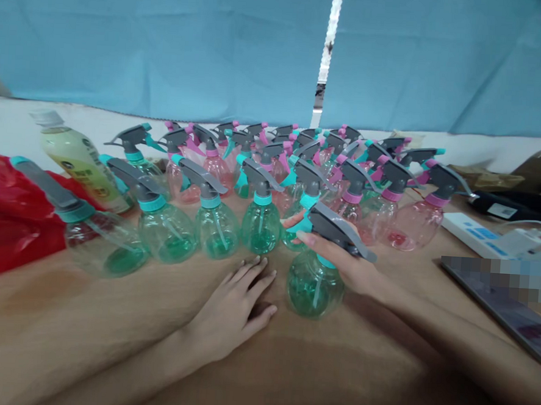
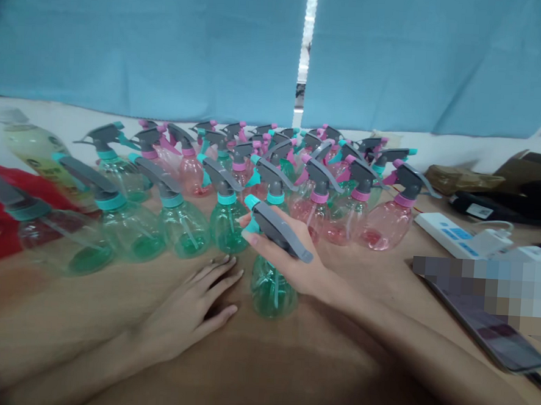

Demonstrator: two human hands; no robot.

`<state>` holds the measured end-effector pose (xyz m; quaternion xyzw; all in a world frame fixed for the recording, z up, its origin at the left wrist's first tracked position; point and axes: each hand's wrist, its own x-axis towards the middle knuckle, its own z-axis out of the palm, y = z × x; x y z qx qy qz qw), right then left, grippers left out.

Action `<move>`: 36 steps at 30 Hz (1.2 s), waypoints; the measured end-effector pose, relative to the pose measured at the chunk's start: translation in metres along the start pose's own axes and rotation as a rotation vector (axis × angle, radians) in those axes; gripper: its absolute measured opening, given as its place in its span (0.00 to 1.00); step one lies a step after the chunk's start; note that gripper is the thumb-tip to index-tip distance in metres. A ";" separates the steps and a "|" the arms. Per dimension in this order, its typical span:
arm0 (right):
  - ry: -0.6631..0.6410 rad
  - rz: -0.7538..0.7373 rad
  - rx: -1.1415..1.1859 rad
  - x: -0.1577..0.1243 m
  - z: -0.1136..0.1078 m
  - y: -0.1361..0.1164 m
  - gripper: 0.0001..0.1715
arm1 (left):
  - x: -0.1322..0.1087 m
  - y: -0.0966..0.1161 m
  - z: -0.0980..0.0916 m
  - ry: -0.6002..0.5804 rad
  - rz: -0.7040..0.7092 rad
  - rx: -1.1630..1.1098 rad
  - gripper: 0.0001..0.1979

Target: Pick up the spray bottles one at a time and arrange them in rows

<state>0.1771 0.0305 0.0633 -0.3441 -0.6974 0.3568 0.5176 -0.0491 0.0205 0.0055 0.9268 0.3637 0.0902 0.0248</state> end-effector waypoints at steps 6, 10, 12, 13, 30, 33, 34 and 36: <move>0.005 -0.004 -0.011 0.000 0.000 -0.002 0.10 | 0.000 0.000 0.001 0.008 0.001 0.003 0.26; 0.000 -0.013 -0.028 0.000 0.000 -0.001 0.10 | 0.000 -0.001 0.001 0.009 0.007 0.007 0.26; 0.000 -0.019 -0.028 0.000 -0.001 0.000 0.10 | 0.000 -0.001 0.001 0.005 0.006 0.004 0.26; 0.001 -0.022 -0.026 0.000 -0.001 -0.001 0.10 | 0.000 -0.001 0.001 0.005 0.006 0.004 0.26; -0.020 0.033 -0.039 0.000 -0.001 -0.003 0.11 | 0.000 -0.001 0.003 0.021 0.016 -0.006 0.26; -0.077 0.073 -0.011 0.000 -0.002 -0.004 0.11 | 0.000 -0.001 0.003 0.019 0.012 -0.012 0.26; -0.090 0.079 -0.002 0.000 -0.003 -0.004 0.12 | 0.000 -0.001 0.003 0.018 0.008 -0.016 0.25; -0.097 0.081 0.009 0.000 -0.003 -0.004 0.12 | -0.001 -0.001 0.002 0.023 0.004 -0.025 0.25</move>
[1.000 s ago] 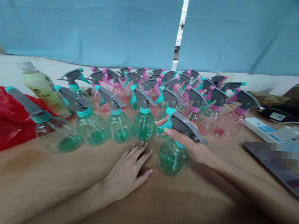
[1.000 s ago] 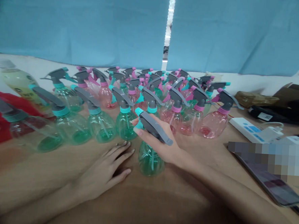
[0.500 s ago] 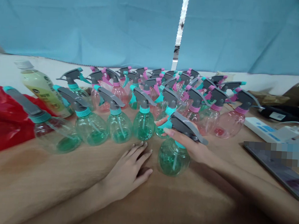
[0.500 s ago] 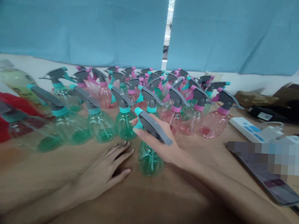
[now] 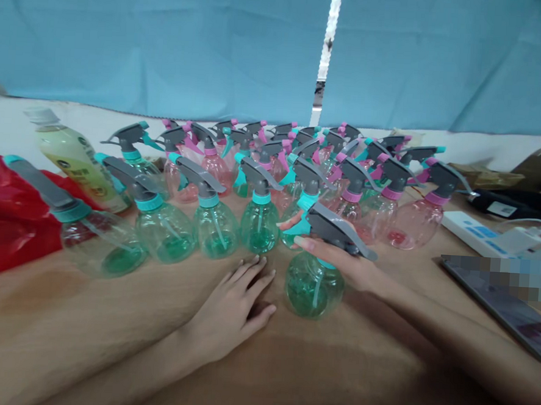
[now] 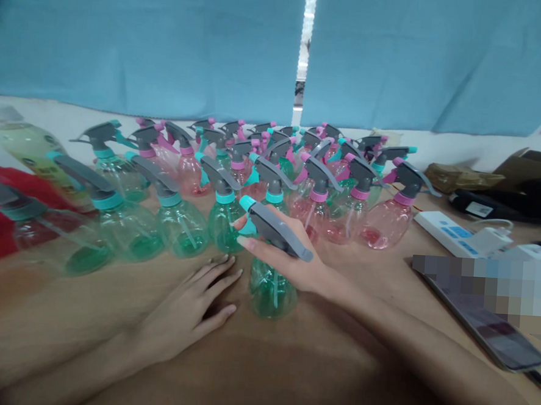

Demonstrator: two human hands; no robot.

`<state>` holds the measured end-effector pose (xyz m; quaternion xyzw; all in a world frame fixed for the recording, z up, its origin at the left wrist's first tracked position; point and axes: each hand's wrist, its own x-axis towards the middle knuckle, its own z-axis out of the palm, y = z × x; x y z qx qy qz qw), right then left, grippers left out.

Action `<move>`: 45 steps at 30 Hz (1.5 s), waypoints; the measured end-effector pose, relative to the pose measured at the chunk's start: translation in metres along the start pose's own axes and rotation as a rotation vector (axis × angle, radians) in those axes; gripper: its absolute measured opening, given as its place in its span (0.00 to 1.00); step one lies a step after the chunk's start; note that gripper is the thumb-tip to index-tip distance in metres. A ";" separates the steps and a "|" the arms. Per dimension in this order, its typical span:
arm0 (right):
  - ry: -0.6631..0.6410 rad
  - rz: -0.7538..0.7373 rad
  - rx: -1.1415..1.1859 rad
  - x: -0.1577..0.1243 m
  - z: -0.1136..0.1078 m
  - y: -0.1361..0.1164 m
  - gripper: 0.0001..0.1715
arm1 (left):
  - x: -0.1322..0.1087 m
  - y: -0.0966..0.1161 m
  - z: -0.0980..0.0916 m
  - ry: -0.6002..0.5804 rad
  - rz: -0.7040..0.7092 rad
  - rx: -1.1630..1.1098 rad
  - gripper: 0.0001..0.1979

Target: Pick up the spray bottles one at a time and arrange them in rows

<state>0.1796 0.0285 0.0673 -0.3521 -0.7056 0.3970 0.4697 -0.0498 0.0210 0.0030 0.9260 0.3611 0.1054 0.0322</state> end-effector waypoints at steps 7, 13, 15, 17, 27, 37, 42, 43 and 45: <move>-0.018 -0.023 -0.035 0.001 -0.003 -0.004 0.11 | -0.001 0.001 -0.001 -0.008 -0.001 0.003 0.26; 0.017 -0.029 -0.073 0.002 -0.002 -0.006 0.12 | 0.000 0.000 -0.002 -0.009 0.001 0.008 0.25; 0.034 -0.023 -0.087 0.001 -0.002 -0.005 0.12 | 0.000 0.000 -0.002 -0.008 -0.001 0.012 0.25; 0.041 -0.020 -0.102 0.001 -0.002 -0.005 0.12 | 0.000 0.001 -0.002 -0.006 -0.002 0.022 0.25; 0.051 -0.041 -0.124 0.001 -0.003 -0.006 0.12 | 0.001 0.001 -0.002 -0.016 -0.003 0.041 0.25; 0.002 0.021 -0.013 -0.002 -0.002 -0.003 0.14 | 0.000 0.000 0.000 -0.001 -0.005 -0.001 0.25; 0.013 0.013 0.010 -0.002 -0.001 -0.003 0.16 | 0.001 0.001 -0.002 -0.003 -0.001 0.011 0.25; 0.011 0.006 0.018 -0.002 -0.001 -0.003 0.17 | 0.001 0.001 -0.002 0.004 0.000 0.007 0.25; 0.010 -0.004 0.020 -0.002 -0.002 -0.003 0.17 | 0.001 0.001 -0.002 0.013 0.000 -0.001 0.24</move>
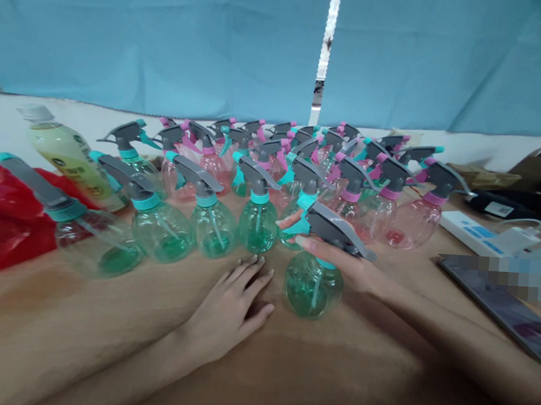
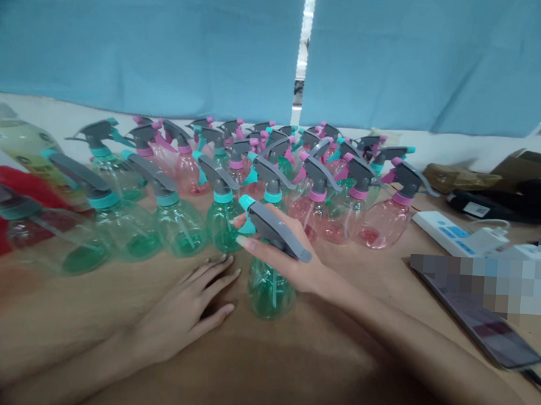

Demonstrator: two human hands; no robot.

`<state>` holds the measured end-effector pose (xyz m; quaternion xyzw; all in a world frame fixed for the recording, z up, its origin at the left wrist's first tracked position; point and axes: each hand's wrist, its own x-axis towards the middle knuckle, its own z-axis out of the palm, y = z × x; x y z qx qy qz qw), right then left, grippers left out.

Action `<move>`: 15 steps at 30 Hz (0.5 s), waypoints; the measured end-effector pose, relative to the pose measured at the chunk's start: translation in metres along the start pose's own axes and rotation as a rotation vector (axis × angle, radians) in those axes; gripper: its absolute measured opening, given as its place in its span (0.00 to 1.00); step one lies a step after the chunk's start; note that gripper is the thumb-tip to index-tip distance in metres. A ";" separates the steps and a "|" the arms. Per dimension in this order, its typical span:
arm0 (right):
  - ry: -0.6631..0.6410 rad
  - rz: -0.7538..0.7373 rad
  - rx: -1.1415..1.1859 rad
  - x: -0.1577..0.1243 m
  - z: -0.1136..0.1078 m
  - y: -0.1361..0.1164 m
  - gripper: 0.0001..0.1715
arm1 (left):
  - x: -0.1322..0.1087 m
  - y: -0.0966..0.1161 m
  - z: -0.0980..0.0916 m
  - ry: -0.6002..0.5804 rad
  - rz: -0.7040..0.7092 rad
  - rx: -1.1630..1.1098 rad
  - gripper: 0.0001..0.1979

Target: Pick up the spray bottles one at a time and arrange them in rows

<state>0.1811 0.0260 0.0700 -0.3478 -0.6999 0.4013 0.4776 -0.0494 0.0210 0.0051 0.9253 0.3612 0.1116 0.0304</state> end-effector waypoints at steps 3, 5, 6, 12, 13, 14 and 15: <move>0.008 -0.003 -0.021 0.000 0.000 -0.001 0.14 | 0.000 -0.001 0.001 -0.001 -0.001 -0.005 0.25; 0.008 -0.007 -0.027 -0.001 0.000 -0.002 0.14 | -0.001 -0.001 0.001 0.002 -0.002 -0.004 0.25; 0.007 -0.005 -0.028 -0.001 0.000 -0.002 0.13 | -0.001 -0.001 0.001 0.003 -0.002 -0.003 0.25; 0.001 -0.022 -0.026 0.000 0.000 0.001 0.12 | 0.000 0.000 0.000 -0.022 -0.009 0.027 0.25; 0.000 -0.020 -0.022 0.000 0.000 0.001 0.12 | 0.000 0.000 0.000 -0.025 -0.009 0.026 0.25; 0.000 -0.016 -0.017 0.000 0.000 0.001 0.12 | 0.000 0.000 0.000 -0.026 -0.008 0.023 0.25; -0.001 -0.010 -0.012 0.000 0.000 0.001 0.13 | 0.000 0.001 0.000 -0.025 -0.006 0.020 0.25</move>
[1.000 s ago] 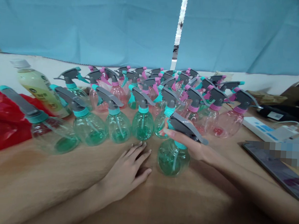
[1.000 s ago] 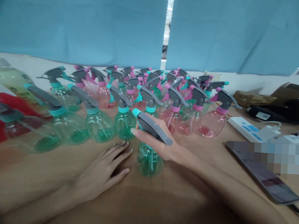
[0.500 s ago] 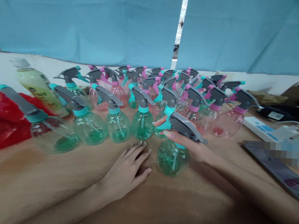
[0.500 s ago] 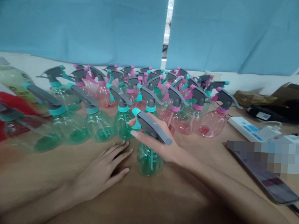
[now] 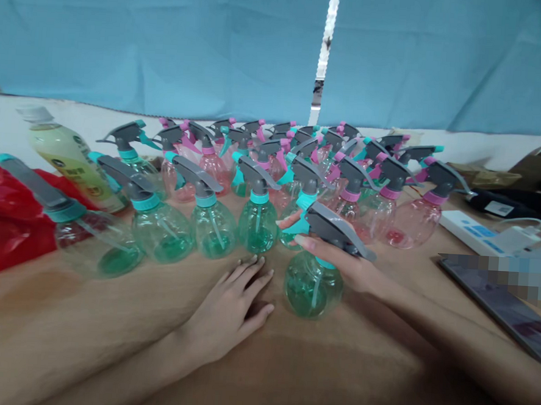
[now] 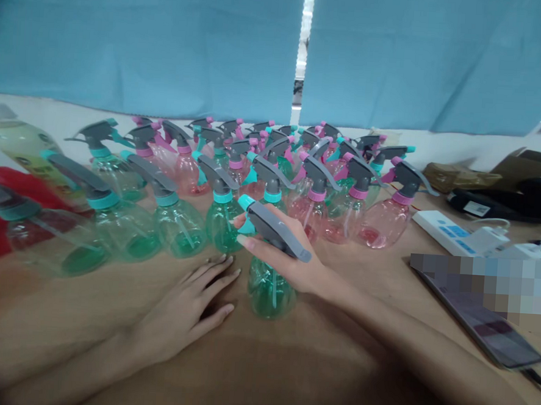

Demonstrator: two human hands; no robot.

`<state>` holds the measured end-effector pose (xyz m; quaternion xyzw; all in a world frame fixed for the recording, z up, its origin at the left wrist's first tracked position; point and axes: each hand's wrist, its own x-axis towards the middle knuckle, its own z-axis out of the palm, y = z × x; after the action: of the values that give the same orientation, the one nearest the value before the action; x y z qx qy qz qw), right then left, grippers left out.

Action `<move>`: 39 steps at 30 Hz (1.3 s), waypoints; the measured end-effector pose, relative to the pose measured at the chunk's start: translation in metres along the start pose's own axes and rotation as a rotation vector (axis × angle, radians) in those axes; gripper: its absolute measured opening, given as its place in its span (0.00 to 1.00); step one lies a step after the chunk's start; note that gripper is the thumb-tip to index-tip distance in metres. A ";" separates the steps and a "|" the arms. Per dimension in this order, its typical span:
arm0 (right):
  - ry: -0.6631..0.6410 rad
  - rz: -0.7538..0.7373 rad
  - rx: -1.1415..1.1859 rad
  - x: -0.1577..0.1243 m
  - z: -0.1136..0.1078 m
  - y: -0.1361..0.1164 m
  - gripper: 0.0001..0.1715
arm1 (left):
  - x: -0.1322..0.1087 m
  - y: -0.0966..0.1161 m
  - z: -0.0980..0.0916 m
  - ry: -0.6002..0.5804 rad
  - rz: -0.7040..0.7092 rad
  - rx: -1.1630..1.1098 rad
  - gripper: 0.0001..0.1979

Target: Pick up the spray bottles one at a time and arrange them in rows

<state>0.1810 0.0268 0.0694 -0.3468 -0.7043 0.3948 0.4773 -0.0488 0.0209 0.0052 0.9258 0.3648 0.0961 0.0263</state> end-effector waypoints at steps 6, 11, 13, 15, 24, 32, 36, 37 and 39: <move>0.004 0.011 0.006 0.000 0.001 -0.002 0.12 | 0.000 -0.001 0.000 0.006 0.003 -0.003 0.25; -0.007 0.009 -0.001 0.000 0.000 -0.003 0.12 | 0.000 0.000 0.000 -0.010 0.004 0.010 0.26; -0.015 0.014 0.008 -0.001 0.000 -0.003 0.12 | 0.001 0.000 0.000 -0.008 0.005 0.013 0.25; -0.013 0.013 0.025 -0.001 0.000 -0.003 0.12 | 0.000 0.000 0.000 -0.009 -0.001 0.017 0.25; -0.016 -0.004 0.016 0.001 0.000 -0.004 0.11 | 0.000 -0.001 0.001 -0.004 -0.001 0.013 0.26; -0.004 -0.012 0.003 0.000 0.000 0.000 0.11 | 0.000 -0.001 0.001 -0.002 0.010 0.023 0.25; 0.026 -0.021 -0.025 0.000 0.000 -0.001 0.10 | 0.000 -0.001 0.002 0.004 0.016 0.026 0.25; 0.030 -0.021 -0.034 0.000 0.000 -0.001 0.10 | 0.000 -0.002 0.002 0.005 0.015 0.026 0.25; 0.028 -0.016 -0.048 0.000 0.001 -0.001 0.10 | 0.000 -0.002 0.002 0.012 0.016 0.025 0.25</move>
<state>0.1802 0.0263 0.0701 -0.3577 -0.7096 0.3691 0.4819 -0.0494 0.0222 0.0033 0.9284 0.3585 0.0971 0.0118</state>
